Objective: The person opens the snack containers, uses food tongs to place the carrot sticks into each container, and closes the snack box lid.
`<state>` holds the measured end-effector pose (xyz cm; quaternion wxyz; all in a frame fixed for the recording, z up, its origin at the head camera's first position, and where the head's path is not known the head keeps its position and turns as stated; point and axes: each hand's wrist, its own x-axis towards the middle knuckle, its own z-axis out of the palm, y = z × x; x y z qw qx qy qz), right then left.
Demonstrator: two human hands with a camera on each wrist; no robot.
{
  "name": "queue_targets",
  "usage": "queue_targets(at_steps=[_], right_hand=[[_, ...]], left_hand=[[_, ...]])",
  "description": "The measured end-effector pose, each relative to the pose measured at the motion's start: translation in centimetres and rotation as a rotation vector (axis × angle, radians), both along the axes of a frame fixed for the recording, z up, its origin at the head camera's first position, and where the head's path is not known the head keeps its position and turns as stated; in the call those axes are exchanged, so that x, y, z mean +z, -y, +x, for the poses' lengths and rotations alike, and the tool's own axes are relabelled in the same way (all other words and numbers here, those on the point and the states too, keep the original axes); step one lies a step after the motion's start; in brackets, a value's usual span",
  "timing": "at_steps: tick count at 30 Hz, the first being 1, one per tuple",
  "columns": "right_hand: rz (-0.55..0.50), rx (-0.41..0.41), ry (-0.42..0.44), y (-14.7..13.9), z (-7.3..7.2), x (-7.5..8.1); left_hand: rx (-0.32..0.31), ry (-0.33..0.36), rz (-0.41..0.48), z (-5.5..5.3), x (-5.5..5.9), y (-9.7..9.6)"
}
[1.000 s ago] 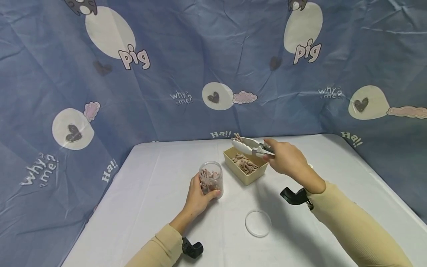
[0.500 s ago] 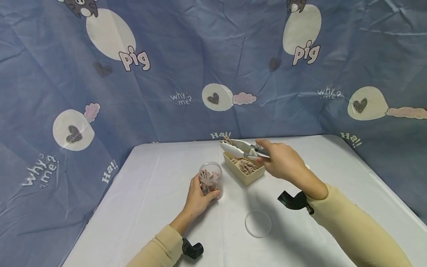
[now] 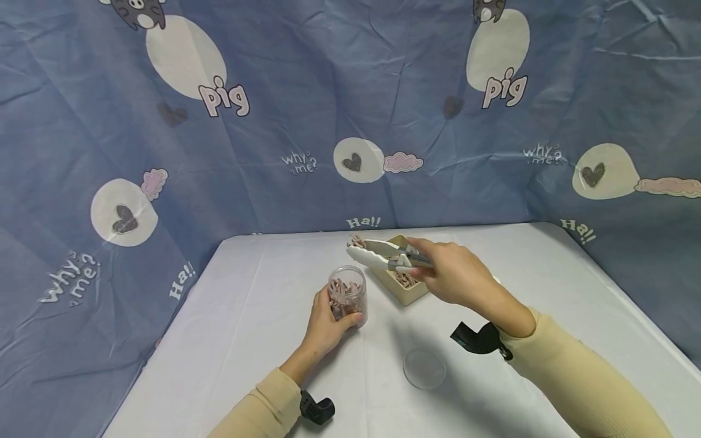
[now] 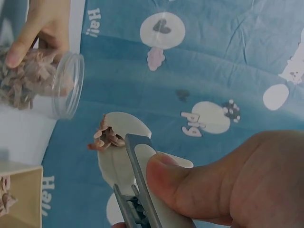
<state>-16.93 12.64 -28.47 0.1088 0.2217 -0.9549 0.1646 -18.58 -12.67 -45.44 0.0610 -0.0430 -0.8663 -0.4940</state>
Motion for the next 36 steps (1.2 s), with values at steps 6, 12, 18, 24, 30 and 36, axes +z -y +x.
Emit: queue_targets(at_steps=[6, 12, 18, 24, 30, 36], right_hand=[[0.001, 0.043, -0.015, 0.8, 0.5, -0.2], [-0.018, 0.075, 0.027, 1.1, 0.6, -0.7], [-0.009, 0.074, 0.055, 1.3, 0.6, -1.1], [0.016, 0.084, 0.066, 1.6, 0.4, -1.5], [0.033, 0.078, 0.077, 1.7, 0.3, -1.6], [0.046, 0.075, 0.08, 1.8, 0.4, -1.5]], left_hand=[[-0.004, 0.003, 0.01, 0.1, 0.0, 0.0], [-0.003, 0.005, 0.021, 0.0, 0.0, 0.0], [-0.004, 0.0, 0.02, 0.0, 0.0, -0.1], [-0.004, -0.004, 0.019, 0.0, 0.0, -0.1], [-0.005, -0.012, 0.019, 0.0, 0.0, 0.0], [0.007, -0.023, 0.016, 0.0, 0.0, 0.0]])
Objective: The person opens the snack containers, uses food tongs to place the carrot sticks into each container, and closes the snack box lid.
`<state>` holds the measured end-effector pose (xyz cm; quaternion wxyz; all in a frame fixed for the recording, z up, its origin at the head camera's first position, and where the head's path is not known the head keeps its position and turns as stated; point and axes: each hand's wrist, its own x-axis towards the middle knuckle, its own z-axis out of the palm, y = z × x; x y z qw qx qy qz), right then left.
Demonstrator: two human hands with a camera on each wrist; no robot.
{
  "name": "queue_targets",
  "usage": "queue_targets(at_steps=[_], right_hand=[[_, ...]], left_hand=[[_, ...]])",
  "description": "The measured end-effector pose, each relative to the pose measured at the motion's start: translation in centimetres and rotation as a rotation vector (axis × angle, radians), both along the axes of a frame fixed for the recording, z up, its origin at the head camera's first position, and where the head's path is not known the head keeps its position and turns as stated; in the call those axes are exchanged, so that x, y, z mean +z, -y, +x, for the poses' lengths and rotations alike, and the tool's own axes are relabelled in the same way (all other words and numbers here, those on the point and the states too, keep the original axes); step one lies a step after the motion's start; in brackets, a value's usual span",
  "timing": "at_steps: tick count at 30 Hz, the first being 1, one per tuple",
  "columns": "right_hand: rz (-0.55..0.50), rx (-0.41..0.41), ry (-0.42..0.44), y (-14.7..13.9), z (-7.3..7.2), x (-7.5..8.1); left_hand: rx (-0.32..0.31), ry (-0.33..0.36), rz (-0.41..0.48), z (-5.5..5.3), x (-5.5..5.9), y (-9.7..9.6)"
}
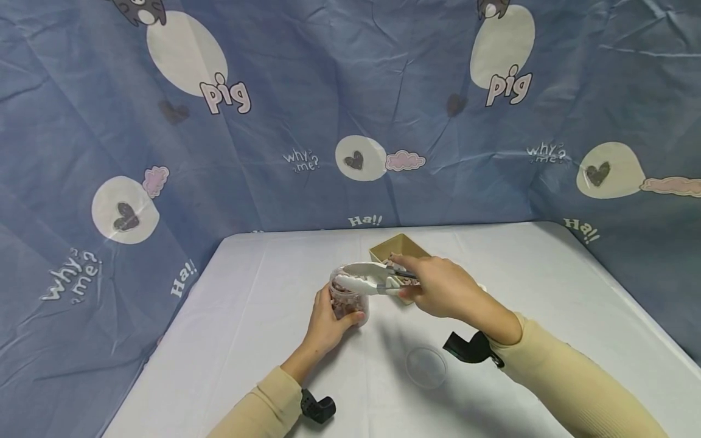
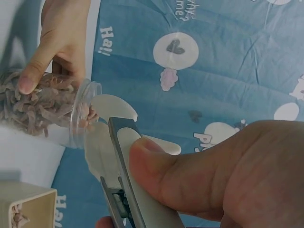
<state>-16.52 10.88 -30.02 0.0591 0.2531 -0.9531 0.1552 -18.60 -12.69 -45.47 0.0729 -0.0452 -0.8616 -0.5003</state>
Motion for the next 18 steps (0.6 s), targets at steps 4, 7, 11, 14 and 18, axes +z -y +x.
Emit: queue_targets(at_steps=[4, 7, 11, 14, 18], right_hand=[[-0.006, -0.008, 0.005, -0.3, 0.1, 0.2], [-0.017, -0.012, 0.004, -0.5, 0.0, 0.5], [-0.032, -0.026, 0.001, -1.2, -0.4, 1.0], [-0.04, -0.058, 0.017, -1.9, -0.9, 1.2], [-0.037, -0.102, 0.046, -2.8, -1.4, 1.2]], left_hand=[[0.008, 0.012, -0.002, 0.1, 0.0, -0.1], [0.01, 0.023, 0.003, 0.1, 0.0, -0.1], [0.002, 0.024, 0.0, 0.1, 0.1, -0.1], [-0.003, 0.024, -0.01, 0.1, 0.1, -0.1], [-0.007, 0.024, -0.019, 0.1, 0.0, -0.1]])
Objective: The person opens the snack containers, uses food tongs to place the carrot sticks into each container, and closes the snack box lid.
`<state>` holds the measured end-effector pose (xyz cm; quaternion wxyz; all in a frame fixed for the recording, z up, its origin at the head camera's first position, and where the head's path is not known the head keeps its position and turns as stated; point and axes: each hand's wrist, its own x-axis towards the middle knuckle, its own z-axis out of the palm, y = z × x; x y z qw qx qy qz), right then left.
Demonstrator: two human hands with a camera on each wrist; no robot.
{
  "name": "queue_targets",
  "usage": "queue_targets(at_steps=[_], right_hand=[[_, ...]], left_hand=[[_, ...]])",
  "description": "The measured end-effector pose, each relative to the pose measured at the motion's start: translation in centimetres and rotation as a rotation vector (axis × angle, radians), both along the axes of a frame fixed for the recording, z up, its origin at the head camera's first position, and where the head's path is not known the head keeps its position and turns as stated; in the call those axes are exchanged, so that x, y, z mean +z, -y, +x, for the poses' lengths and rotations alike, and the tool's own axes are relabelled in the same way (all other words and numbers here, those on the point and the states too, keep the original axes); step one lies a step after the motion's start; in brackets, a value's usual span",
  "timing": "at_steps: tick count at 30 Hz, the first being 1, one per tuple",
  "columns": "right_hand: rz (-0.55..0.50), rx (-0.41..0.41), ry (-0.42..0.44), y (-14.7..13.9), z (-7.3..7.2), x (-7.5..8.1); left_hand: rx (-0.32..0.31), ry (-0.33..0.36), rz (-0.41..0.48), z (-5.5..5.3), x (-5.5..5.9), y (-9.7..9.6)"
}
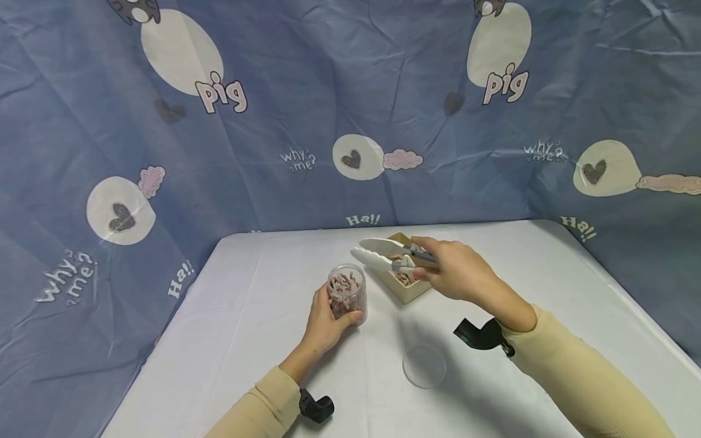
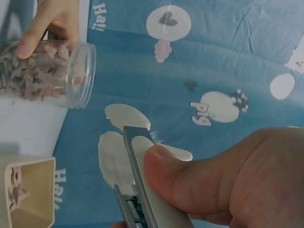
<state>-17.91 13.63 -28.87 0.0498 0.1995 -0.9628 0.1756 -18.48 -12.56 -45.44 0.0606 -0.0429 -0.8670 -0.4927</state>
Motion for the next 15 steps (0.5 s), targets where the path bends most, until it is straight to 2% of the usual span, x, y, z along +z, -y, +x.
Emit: queue_targets(at_steps=[6, 8, 12, 15], right_hand=[[0.09, -0.091, 0.0, -1.2, -1.6, -0.7], [0.117, -0.112, 0.028, -1.4, -2.3, -1.3], [0.132, -0.123, 0.096, -1.6, -3.3, -2.2], [0.139, -0.132, 0.109, -1.7, -3.6, -2.6]], left_hand=[[0.008, -0.009, -0.007, 0.2, -0.1, -0.2], [0.002, -0.017, -0.026, 0.3, -0.1, -0.3], [-0.002, -0.005, -0.039, 0.2, 0.0, -0.4], [0.01, 0.005, -0.034, -0.1, 0.1, -0.3]])
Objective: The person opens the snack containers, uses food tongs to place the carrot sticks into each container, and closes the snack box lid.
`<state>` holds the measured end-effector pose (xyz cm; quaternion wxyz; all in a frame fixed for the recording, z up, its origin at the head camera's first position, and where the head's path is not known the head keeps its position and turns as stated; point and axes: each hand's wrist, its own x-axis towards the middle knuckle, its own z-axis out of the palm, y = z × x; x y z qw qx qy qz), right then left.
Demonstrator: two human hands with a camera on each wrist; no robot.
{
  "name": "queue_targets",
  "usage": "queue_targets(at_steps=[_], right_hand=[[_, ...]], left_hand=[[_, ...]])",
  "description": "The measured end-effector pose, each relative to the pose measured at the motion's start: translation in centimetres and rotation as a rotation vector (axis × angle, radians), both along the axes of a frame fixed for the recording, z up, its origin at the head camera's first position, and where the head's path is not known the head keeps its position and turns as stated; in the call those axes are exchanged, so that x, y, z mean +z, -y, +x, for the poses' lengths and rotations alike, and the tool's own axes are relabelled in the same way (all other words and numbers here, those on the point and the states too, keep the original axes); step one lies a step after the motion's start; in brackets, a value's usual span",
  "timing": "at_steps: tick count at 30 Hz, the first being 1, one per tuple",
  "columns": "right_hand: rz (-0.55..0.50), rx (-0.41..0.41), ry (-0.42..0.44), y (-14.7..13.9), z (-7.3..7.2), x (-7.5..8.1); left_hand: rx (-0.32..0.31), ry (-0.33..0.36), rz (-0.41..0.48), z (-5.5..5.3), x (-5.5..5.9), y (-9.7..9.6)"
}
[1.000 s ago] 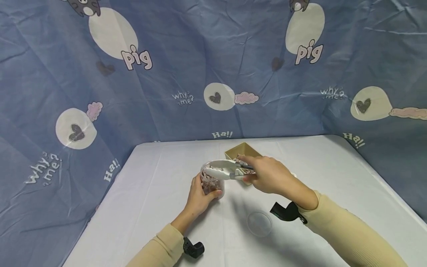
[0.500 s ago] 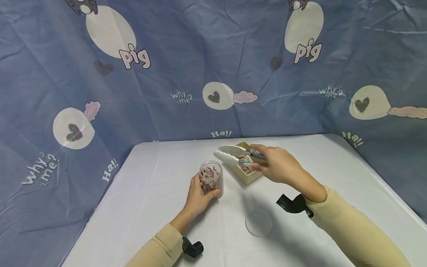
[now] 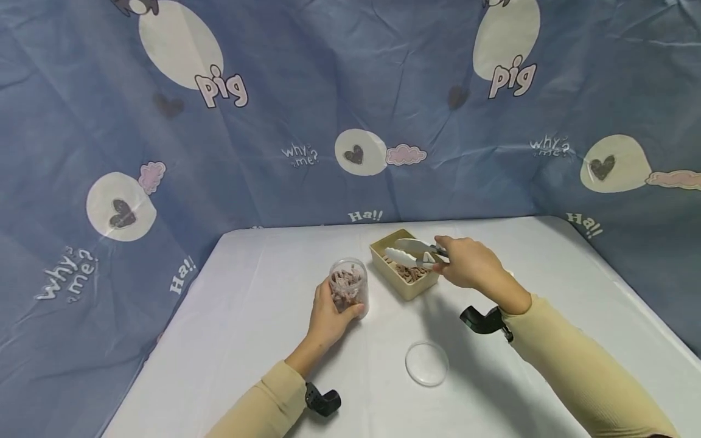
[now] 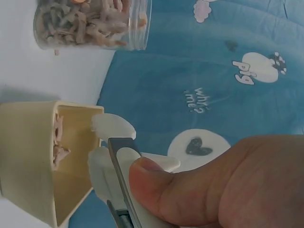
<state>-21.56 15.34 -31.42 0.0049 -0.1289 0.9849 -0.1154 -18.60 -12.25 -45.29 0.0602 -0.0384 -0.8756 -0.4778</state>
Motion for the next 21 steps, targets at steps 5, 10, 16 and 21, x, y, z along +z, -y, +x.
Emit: queue_targets(at_steps=[5, 10, 16, 21], right_hand=[[0.029, -0.004, 0.003, -0.2, -0.5, 0.2], [0.1, 0.009, 0.096, -0.1, -1.3, 0.8], [0.242, 0.005, 0.242, 1.3, -2.8, 1.6], [0.287, -0.035, 0.294, 3.2, -4.1, 0.9]], left_hand=[[0.03, -0.005, -0.008, -0.5, 0.2, 0.5], [0.028, -0.015, -0.009, -0.5, 0.3, 0.8], [0.039, -0.011, -0.002, -0.4, 0.3, 1.0], [0.036, -0.004, 0.0, -0.3, 0.3, 0.9]])
